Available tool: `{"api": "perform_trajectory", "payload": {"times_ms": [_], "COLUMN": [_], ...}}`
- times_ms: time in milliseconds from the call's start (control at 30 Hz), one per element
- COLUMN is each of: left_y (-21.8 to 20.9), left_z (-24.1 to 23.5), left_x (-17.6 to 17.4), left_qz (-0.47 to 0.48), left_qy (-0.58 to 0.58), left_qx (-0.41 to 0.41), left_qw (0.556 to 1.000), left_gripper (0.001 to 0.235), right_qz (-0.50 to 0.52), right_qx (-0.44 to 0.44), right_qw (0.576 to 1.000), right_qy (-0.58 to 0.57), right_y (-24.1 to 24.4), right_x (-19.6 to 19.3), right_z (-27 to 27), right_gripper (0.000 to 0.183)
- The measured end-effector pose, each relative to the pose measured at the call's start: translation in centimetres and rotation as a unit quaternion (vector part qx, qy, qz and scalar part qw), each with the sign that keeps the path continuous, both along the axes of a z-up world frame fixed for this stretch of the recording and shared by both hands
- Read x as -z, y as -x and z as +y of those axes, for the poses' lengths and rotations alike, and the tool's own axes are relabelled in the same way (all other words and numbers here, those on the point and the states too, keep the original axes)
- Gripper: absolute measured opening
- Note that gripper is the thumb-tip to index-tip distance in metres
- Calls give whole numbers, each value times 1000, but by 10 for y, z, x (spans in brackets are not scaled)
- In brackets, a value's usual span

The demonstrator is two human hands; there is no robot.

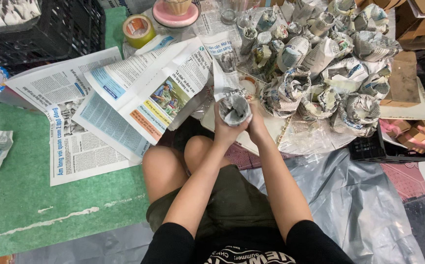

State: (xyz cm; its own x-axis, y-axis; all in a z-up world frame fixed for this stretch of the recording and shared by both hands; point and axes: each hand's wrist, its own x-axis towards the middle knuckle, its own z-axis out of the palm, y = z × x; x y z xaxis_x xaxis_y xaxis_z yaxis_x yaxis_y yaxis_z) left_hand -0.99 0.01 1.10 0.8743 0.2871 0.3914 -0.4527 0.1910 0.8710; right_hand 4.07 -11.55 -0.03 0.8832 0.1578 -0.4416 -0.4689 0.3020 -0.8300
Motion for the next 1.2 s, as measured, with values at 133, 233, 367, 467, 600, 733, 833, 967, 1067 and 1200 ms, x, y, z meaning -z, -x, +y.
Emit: {"api": "perform_trajectory", "payload": {"times_ms": [133, 233, 367, 467, 600, 733, 833, 967, 1067, 1200], "left_y": [6, 10, 11, 9, 4, 3, 7, 6, 5, 9], "left_z": [0, -4, -12, -14, -12, -11, -6, 0, 0, -2], "left_x": [-7, -6, -4, -5, -10, -18, -20, -26, -33, -41], "left_qz": [1, 29, 21, 40, 34, -18, -63, -62, -44, -80], "left_qy": [-56, -55, 6, -29, -45, -69, -216, -295, -330, -374], "left_qx": [53, 76, 131, 140, 145, 88, 28, -8, -21, -68], "left_qw": [997, 995, 991, 989, 988, 994, 974, 953, 943, 921], "left_gripper": [85, 86, 90, 92, 98, 112, 94, 72, 67, 61], "right_qz": [-7, 35, 23, 73, 56, -2, -7, -41, -49, -35], "right_qx": [-22, -67, -79, -16, 77, 151, 157, 126, 155, 201], "right_qw": [994, 995, 993, 971, 933, 929, 917, 908, 910, 925], "right_qy": [-109, -66, -82, -229, -348, -339, -367, -398, -382, -321], "right_y": [-1, -4, -11, -12, 4, 12, 9, 1, -1, -2], "right_x": [20, 32, 46, 54, 55, 53, 58, 63, 58, 51], "right_z": [-15, -35, -50, -40, -28, -15, -11, -14, -17, -18], "right_gripper": [41, 41, 31, 32, 36, 42, 41, 39, 41, 50]}}
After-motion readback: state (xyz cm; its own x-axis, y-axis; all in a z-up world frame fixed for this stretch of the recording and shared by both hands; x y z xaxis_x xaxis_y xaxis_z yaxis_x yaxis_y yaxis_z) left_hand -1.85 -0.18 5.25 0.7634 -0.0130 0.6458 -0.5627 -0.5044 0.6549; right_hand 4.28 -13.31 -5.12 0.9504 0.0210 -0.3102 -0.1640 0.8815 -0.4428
